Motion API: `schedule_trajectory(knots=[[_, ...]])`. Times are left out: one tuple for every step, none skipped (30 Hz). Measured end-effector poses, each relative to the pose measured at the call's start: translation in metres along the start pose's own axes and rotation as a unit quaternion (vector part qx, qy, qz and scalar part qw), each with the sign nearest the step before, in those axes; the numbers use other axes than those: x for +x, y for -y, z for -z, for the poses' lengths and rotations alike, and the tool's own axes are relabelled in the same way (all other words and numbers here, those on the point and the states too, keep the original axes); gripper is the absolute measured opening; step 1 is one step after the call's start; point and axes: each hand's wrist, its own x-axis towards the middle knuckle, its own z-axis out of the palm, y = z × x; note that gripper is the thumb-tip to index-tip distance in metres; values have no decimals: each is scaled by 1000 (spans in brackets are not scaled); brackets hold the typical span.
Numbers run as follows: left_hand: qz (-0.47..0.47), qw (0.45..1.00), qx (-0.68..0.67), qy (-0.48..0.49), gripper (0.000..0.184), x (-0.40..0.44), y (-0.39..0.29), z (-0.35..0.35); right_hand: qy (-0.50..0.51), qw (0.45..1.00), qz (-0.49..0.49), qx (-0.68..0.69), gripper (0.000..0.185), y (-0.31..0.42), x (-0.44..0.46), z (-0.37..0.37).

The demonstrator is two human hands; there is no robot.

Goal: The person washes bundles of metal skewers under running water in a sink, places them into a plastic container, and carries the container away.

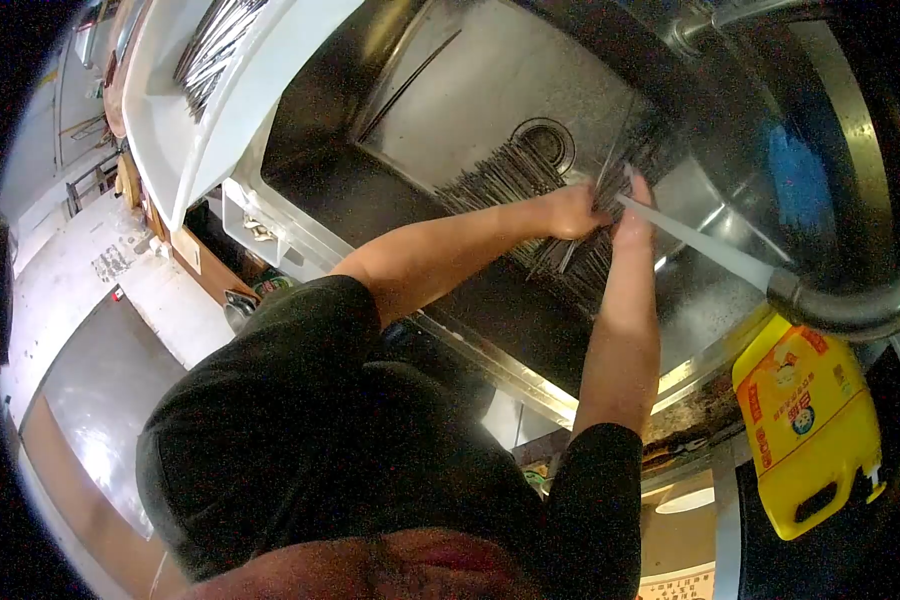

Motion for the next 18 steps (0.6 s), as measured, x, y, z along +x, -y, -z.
schedule_trajectory(knots=[[-9, 1000, 8, -7, 58, 7, 3, -6, -31, 997, -40, 65, 62, 9, -9, -19], [-30, 997, 64, 35, 58, 14, 7, -7, -87, 993, -29, -76, 59, 17, -19, -41], [-49, 989, 117, 79, 59, 19, 13, -8, -142, 965, -21, -218, 57, 25, -32, -64], [-67, 976, 168, 122, 59, 20, 16, -12, -191, 915, -15, -355, 54, 36, -45, -82], [13, 996, 79, 50, 59, -2, -7, -1, -160, 863, -26, -478, 51, 52, -59, -96], [2, 999, 53, 14, 60, -12, -7, 1, -151, 924, -20, -352, 47, 40, -46, -81], [-10, 999, 28, -25, 61, -17, -6, 6, -138, 966, -11, -219, 44, 19, -21, -53], [-23, 998, 1, -65, 62, -19, -6, 9, -121, 989, -4, -84, 40, 5, -1, -29], [-28, 995, -96, -13, 71, -5, 18, 7, -49, 998, 0, -27, 39, 3, 3, -11], [4, 983, -185, -2, 67, 4, 27, 2, -35, 999, 20, -7, 40, 5, -5, -12], [37, 962, -271, 8, 62, 14, 33, -2, -18, 999, 41, 12, 41, 10, -15, -22], [69, 931, -357, 19, 58, 19, 35, -7, -5, 998, 60, 30, 42, 16, -24, -31], [94, 966, -241, 17, 49, -12, -12, 32, -64, 996, 55, 7, 47, 21, -29, -40], [42, 986, -164, 14, 48, 3, 9, 14, -123, 991, 48, -16, 51, 25, -30, -52], [-13, 996, -83, 11, 47, 30, 45, -14, -145, 988, 47, -37, 54, 25, -29, -53], [-91, 993, 59, 42, 47, 25, 36, -7, -168, 983, 45, -58, 57, 25, -29, -53], [-175, 964, 192, 50, 47, 19, 26, 1, -153, 984, 48, -80, 57, 22, -25, -44], [-109, 990, 83, 18, 44, 14, 22, -3, -139, 984, 51, -101, 58, 17, -19, -36]])
